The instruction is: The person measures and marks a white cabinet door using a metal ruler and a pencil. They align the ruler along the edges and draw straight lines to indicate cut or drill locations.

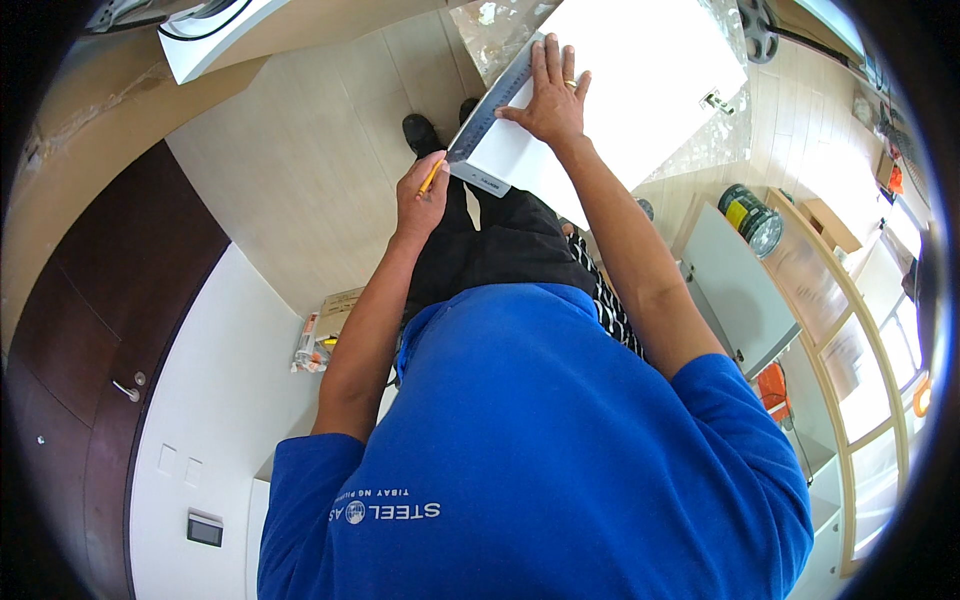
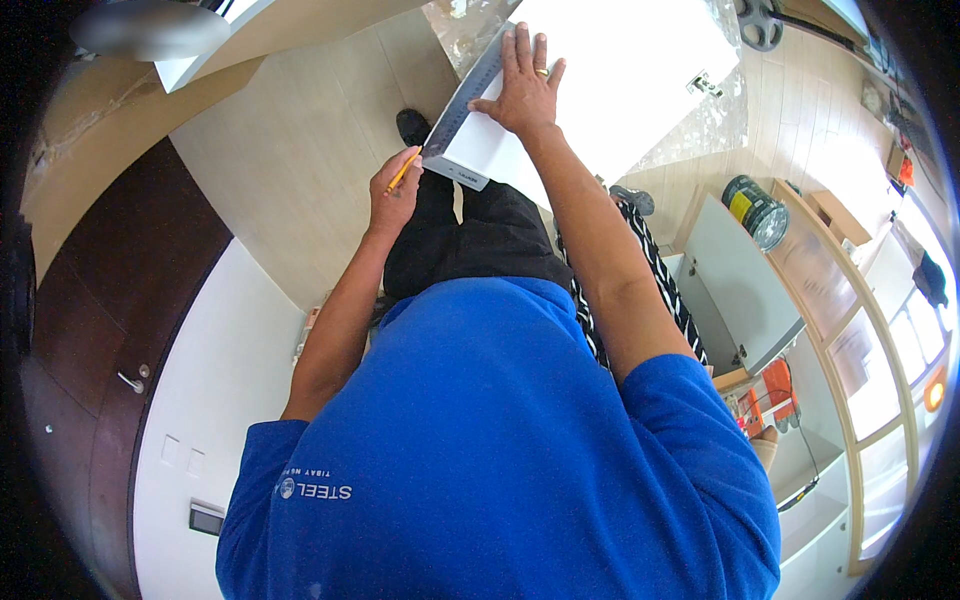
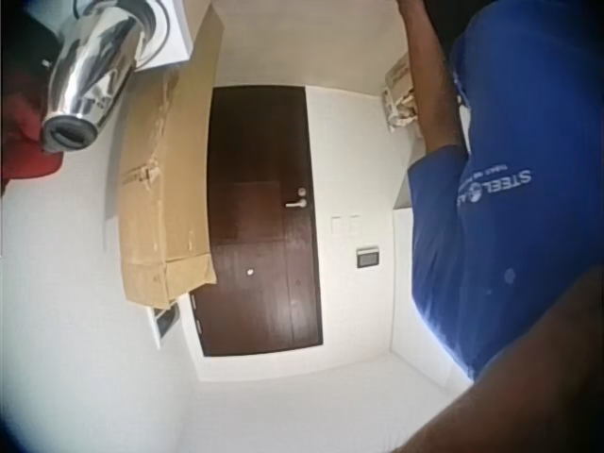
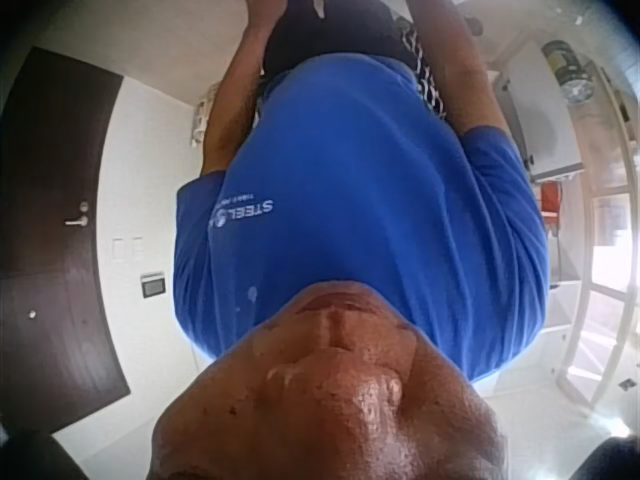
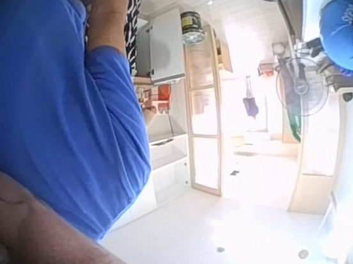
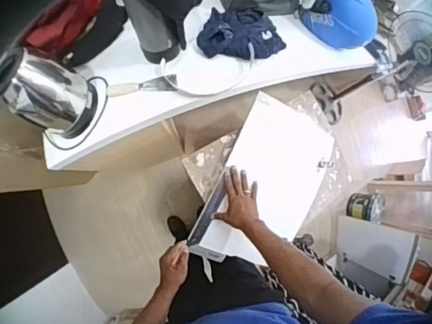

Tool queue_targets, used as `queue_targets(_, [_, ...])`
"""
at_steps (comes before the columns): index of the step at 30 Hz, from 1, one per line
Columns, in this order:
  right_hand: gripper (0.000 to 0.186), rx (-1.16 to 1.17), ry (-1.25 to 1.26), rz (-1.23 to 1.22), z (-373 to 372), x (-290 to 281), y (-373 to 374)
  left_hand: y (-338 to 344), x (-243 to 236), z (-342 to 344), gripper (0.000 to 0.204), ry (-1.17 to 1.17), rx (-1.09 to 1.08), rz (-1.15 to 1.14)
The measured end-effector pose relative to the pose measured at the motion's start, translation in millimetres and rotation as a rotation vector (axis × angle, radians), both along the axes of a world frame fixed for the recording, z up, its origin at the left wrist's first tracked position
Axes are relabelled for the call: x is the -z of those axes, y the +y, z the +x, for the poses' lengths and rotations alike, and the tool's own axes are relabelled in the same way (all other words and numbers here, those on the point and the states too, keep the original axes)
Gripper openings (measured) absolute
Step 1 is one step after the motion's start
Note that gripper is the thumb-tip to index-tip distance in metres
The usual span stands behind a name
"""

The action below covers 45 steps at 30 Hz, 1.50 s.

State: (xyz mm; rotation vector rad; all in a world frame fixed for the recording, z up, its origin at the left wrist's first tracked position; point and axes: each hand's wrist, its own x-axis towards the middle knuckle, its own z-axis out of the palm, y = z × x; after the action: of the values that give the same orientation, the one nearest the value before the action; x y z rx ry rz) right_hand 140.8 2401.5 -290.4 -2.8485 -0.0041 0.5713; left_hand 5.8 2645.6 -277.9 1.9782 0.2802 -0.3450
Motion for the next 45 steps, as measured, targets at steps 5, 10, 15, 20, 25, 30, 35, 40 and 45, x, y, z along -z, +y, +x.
queue_targets(5, [0.134, 0.001, -0.001, -0.005, 0.3, 0.3, 0.2, -0.3, 9.8, -1.2, 0.028, 0.000, 0.009, -0.003])
queue_targets(10, [0.135, -0.005, 0.012, -0.019, -0.3, 1.6, 0.1, -3.7, 5.3, 2.7, 0.024, 0.114, -0.011, -0.010])
queue_targets(15, [0.135, -0.007, 0.006, -0.021, 0.8, 0.3, 0.4, -0.9, 16.8, 1.2, 0.031, 0.057, 0.021, 0.040])
queue_targets(20, [0.135, 0.008, 0.021, -0.016, 1.7, -3.7, 1.1, -4.0, 16.6, 10.0, 0.028, 0.031, 0.056, 0.081])
queue_targets(25, [0.134, 0.009, 0.043, -0.030, 2.9, -5.7, 2.4, -16.4, 19.9, 27.8, 0.026, -0.112, 0.085, 0.077])
queue_targets(30, [0.133, 0.017, 0.056, -0.036, 2.9, -8.6, 3.8, -27.5, 19.7, 53.5, 0.025, -0.143, 0.137, 0.076])
queue_targets(35, [0.134, 0.028, 0.033, 0.005, 1.2, -3.8, 1.1, -44.4, 16.6, 87.1, 0.025, -0.046, 0.161, 0.091])
queue_targets(40, [0.135, 0.041, 0.052, 0.008, 2.6, -5.7, 1.2, -58.8, 12.0, 119.7, 0.025, -0.129, 0.237, 0.126])
queue_targets(45, [0.135, 0.046, 0.075, 0.015, 4.9, -9.3, 2.6, -74.4, 17.1, 151.7, 0.025, -0.206, 0.318, 0.200])
